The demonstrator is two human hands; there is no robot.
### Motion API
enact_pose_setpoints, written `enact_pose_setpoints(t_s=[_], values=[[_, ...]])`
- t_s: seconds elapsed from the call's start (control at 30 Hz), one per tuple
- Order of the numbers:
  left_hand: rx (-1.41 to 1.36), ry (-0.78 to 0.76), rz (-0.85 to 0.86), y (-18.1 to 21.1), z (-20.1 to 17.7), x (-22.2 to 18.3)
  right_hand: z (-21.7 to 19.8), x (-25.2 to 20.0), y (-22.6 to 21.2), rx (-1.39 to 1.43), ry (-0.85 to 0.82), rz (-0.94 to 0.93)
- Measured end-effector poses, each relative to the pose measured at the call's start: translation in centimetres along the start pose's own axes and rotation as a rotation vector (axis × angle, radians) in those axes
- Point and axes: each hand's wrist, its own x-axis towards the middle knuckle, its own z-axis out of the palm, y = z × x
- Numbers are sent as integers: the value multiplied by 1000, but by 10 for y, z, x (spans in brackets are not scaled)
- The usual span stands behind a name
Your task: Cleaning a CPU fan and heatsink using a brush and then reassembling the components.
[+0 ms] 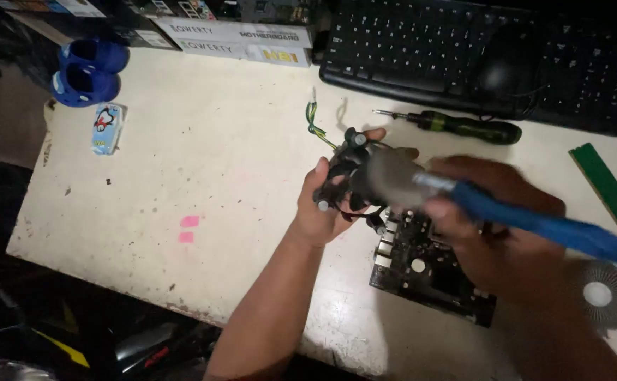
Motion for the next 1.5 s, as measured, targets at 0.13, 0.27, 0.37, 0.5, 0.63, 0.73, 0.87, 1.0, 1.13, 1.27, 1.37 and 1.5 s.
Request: enact_pose_setpoints(t_s=[0.13, 0.27, 0.37, 0.5, 0.63, 0.73, 0.87, 1.0, 1.13, 1.27, 1.37, 1.5], values=[[7, 16, -49, 6, 10, 5, 9, -7, 6, -199, 54, -1], [80, 41, 68, 5, 0, 5, 11, -18, 6, -101, -9, 86], [156, 7, 55, 5, -4, 3, 4, -36, 21, -47, 0, 85], [264, -6, -53, 5, 25, 6, -6, -45, 17, -78, 8, 251], [364, 50, -22, 0, 34, 16, -3, -40, 21, -17, 71, 303], [361, 121, 88, -8, 23, 20, 3, -38, 27, -77, 99, -53], [171, 38, 50, -5, 14, 18, 0, -41, 18, 11, -35, 0], [137, -38, 121, -14, 7, 14, -4, -43, 12, -34, 99, 116], [195, 30, 111, -12, -6, 12, -4, -37, 14, -506, -100, 70], [-60, 29, -84, 4, 9, 7, -17, -19, -7, -236, -212, -100], [-91, 24, -99, 3, 12, 3, -17, -19, -12, -139, -95, -121], [-26, -71, -71, -3, 15, 4, -10, -34, -7, -801, -334, 108]])
